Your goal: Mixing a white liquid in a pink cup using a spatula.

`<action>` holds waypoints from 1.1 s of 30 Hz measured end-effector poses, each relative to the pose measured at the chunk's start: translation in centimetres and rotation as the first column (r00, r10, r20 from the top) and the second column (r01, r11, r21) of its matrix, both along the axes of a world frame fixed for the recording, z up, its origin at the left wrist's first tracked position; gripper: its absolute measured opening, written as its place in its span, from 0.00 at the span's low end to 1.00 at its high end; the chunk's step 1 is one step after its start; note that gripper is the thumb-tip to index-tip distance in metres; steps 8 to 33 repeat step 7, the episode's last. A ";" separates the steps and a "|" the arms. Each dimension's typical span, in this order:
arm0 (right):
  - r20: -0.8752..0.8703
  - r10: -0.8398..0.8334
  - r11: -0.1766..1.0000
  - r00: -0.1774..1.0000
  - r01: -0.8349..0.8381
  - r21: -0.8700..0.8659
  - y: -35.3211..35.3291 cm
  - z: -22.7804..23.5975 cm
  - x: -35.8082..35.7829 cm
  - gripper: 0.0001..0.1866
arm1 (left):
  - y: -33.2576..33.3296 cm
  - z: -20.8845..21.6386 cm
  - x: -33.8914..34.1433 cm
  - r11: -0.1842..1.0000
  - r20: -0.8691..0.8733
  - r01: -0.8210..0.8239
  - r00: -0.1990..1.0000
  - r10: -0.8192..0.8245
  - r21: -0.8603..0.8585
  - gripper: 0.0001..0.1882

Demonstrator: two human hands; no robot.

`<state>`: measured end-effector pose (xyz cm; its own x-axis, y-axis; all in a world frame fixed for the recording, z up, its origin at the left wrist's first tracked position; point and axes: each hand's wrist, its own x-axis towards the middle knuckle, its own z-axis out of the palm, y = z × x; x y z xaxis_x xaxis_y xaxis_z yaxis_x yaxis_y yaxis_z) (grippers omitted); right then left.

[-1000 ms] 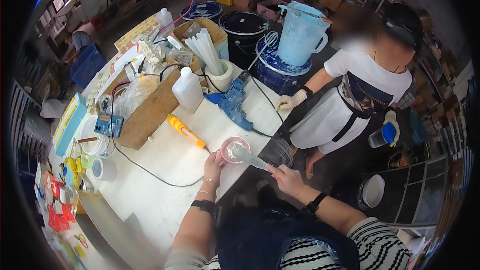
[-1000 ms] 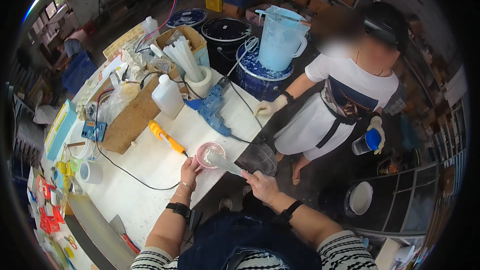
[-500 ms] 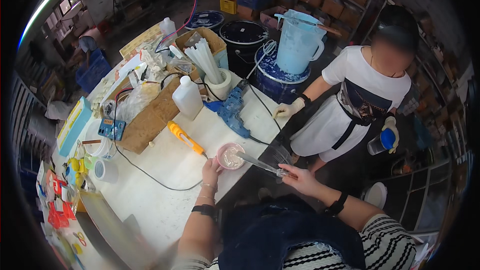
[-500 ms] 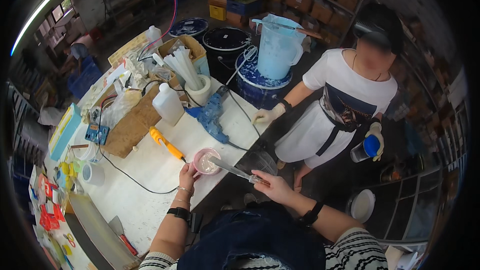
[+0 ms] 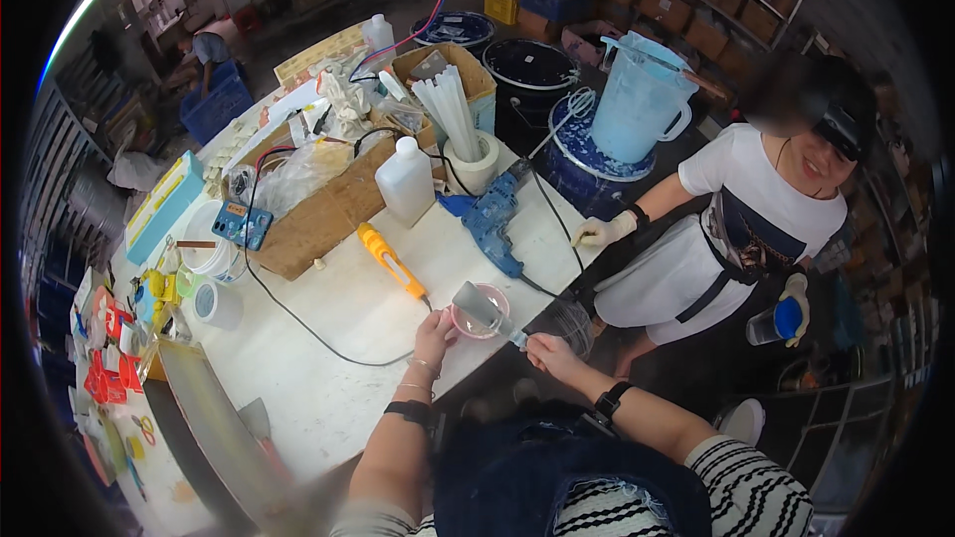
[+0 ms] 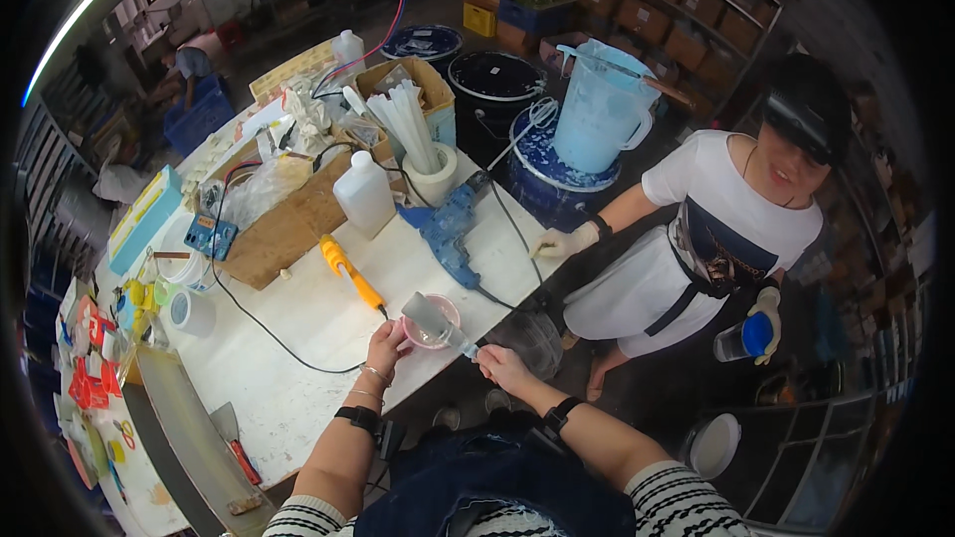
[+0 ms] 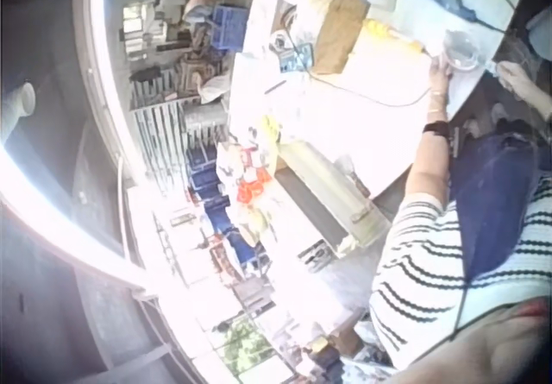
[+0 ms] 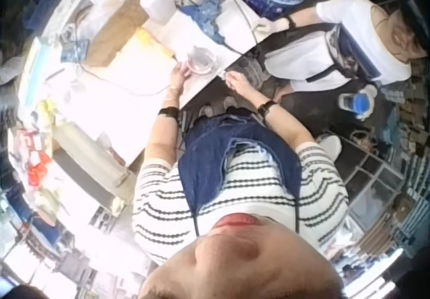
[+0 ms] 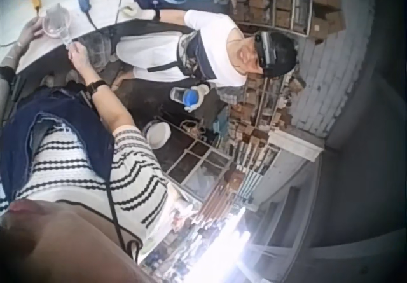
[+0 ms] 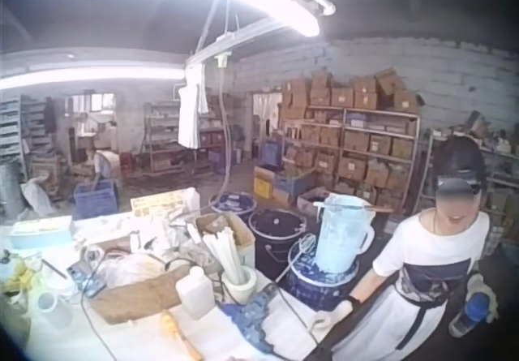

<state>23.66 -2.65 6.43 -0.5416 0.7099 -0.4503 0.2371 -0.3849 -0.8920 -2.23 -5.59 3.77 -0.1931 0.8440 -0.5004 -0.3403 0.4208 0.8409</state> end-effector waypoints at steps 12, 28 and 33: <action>0.142 -0.015 0.971 0.990 -0.019 0.237 1.0 -1.2 0.9 0.13 | 5.0 1.3 2.5 0.994 -0.017 0.112 0.994 -0.112 0.003 0.14; 0.142 -0.015 0.971 0.990 -0.019 0.237 1.0 -1.2 0.9 0.13 | 5.0 1.3 2.5 0.994 -0.017 0.112 0.994 -0.112 0.003 0.14; 0.142 -0.015 0.971 0.990 -0.019 0.237 1.0 -1.2 0.9 0.13 | 5.0 1.3 2.5 0.994 -0.017 0.112 0.994 -0.112 0.003 0.14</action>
